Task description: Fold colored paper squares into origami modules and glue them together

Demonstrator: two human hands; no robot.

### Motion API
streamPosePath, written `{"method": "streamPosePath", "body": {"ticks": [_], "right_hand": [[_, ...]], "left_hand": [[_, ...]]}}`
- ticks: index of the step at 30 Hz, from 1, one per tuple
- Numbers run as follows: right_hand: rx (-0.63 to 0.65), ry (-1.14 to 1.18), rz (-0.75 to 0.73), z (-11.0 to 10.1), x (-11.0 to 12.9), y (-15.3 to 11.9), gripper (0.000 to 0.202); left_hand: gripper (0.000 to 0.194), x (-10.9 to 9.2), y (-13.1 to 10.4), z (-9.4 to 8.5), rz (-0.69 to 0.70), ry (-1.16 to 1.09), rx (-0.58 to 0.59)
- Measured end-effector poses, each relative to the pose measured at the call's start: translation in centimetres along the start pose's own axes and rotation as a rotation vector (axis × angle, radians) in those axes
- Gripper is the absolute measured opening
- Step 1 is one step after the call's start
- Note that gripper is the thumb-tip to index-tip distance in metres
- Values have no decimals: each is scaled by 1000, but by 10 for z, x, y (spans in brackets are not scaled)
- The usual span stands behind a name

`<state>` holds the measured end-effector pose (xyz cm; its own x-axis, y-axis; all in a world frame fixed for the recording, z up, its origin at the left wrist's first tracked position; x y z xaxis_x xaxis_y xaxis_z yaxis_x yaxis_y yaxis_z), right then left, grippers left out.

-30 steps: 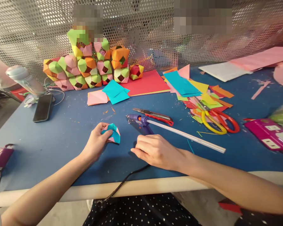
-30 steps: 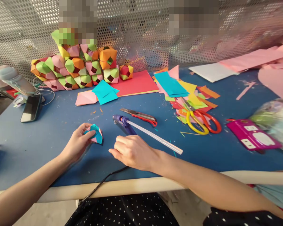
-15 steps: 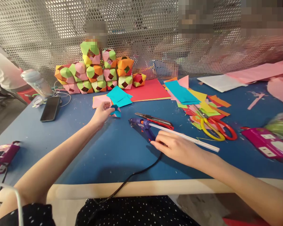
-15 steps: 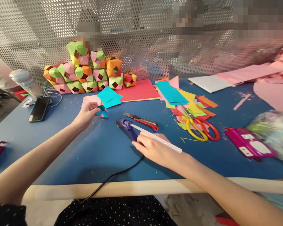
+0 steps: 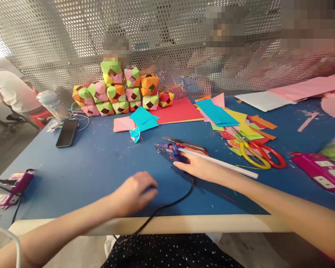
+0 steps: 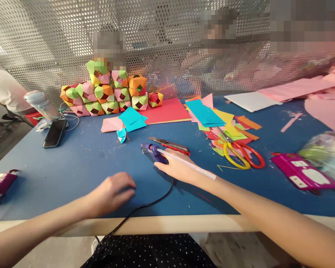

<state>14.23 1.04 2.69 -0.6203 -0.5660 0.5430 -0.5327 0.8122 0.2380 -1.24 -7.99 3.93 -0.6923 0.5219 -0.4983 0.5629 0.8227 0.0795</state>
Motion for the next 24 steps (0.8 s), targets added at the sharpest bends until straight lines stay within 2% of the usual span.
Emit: {"method": "streamPosePath", "body": {"ticks": [2,4,7,10,13,15,17,19,21,23,24], "right_hand": [[45,-9,65,5,-1,7,24],[116,13,133,10,0,11,22],[186,113,168,11,12,18,27],[197,273,114,2,41,33,27],[203,405,29,-8,78,57,24],[174,439,-27,-13,101,77,23],[132,460,-68,-11,117,99,23],[122,506,-107,2,129,123,24],[135,528,-98,25,135,147,27],[130,548,-47,50,137,170,29],[135,547,-35,63,138,180,31]], "left_hand": [[18,-33,-19,23,145,94,101],[17,-49,-33,35,215,218,102],[19,-53,-45,41,248,295,57],[25,-46,-54,35,211,180,20],[28,-28,-66,9,85,36,-108],[26,-7,-79,-20,-57,22,-253],[22,22,-94,-48,-235,98,-326],[20,50,-110,-75,-358,193,-359],[21,76,-126,-97,-501,243,-413],[25,96,-141,-102,-644,217,-427],[27,99,-144,-95,-670,184,-392]]}}
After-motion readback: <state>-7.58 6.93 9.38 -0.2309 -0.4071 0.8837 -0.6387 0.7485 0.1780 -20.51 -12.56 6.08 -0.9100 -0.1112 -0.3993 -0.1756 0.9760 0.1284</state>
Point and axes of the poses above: each hand's wrist, its own y-axis towards the middle knuckle, its own z-axis out of the palm, x = y × z, the point moved 8 cm from there along y, towards the middle knuckle, and after that the axes turned 7 degrees about y, right-handed, at the moved point
